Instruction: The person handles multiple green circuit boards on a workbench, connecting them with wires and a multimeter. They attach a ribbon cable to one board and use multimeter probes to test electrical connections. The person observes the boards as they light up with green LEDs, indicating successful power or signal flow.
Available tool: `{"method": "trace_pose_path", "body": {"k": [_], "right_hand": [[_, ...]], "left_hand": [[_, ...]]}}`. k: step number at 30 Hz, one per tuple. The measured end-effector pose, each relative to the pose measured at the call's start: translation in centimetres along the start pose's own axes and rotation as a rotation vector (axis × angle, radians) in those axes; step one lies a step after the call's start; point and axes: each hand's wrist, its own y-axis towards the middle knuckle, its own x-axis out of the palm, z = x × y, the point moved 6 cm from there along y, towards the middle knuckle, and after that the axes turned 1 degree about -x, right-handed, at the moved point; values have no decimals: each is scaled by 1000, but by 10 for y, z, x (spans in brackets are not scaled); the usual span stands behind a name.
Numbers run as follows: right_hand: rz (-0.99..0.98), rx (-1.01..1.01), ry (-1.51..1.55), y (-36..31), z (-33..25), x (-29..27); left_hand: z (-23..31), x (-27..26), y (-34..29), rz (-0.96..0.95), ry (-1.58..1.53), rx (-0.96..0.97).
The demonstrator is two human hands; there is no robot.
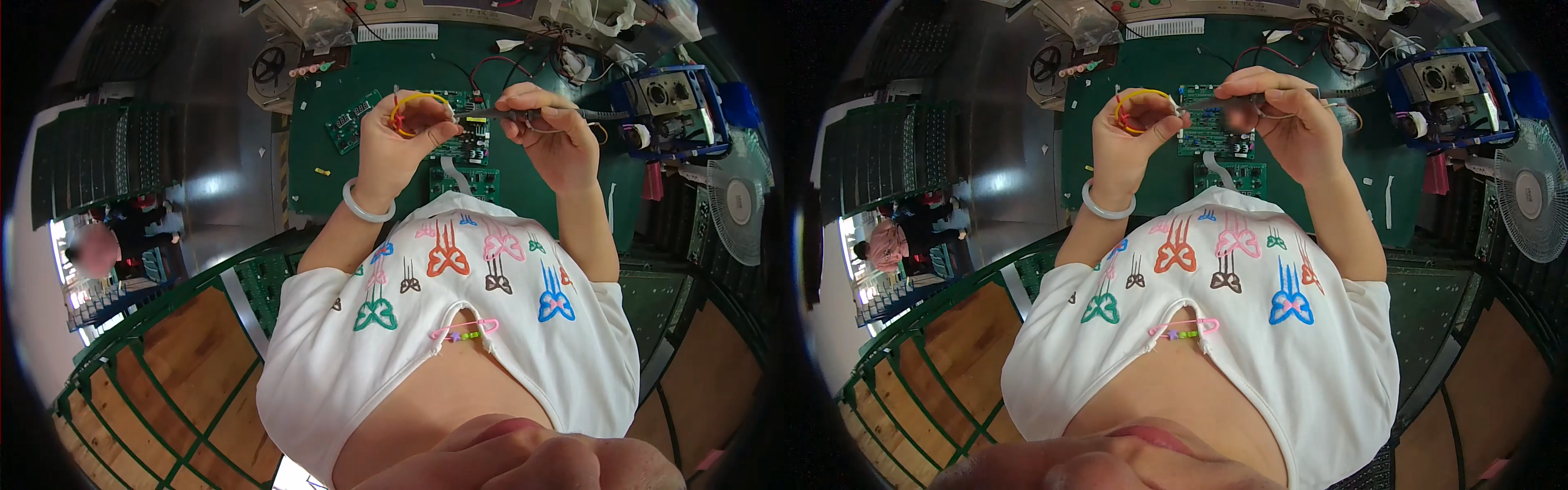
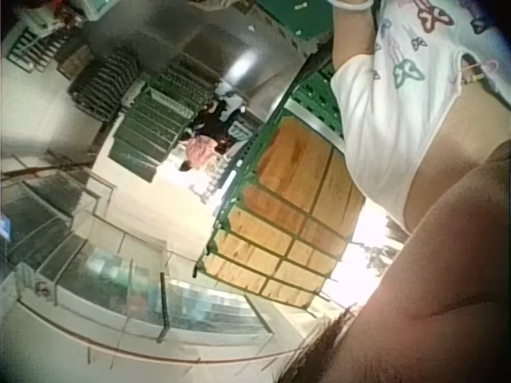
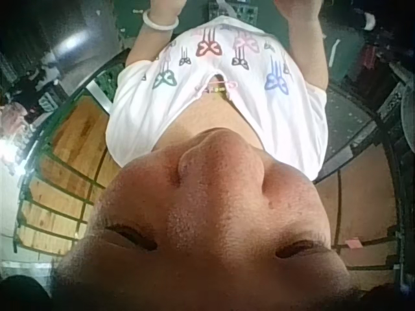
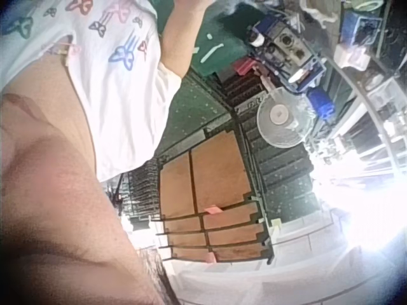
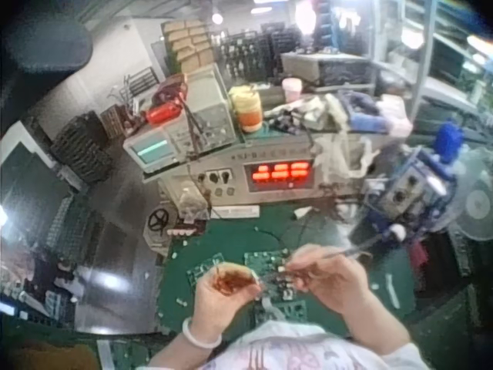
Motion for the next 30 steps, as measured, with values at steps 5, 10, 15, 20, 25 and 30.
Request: {"method": "trace_pose_path", "body": {"k": [5, 10, 15, 20, 25, 30], "right_hand": [[-17, -8, -110, -1, -2, 7], [-29, -5, -31, 0, 2, 6], [-120, -5, -47, 0, 1, 7], [-89, 60, -148, -1, -11, 23], [-228, 241, -211, -8, -9, 21], [-133, 194, -286, -11, -11, 35]], "left_hand": [[-1, -1, 1, 22, 27, 16], [0, -3, 1, 22, 73, 32], [2, 1, 0, 7, -8, 0], [8, -2, -2, -28, 5, 47], [14, -4, -5, -33, 45, 106], [19, -2, -6, -64, 81, 160]]}}
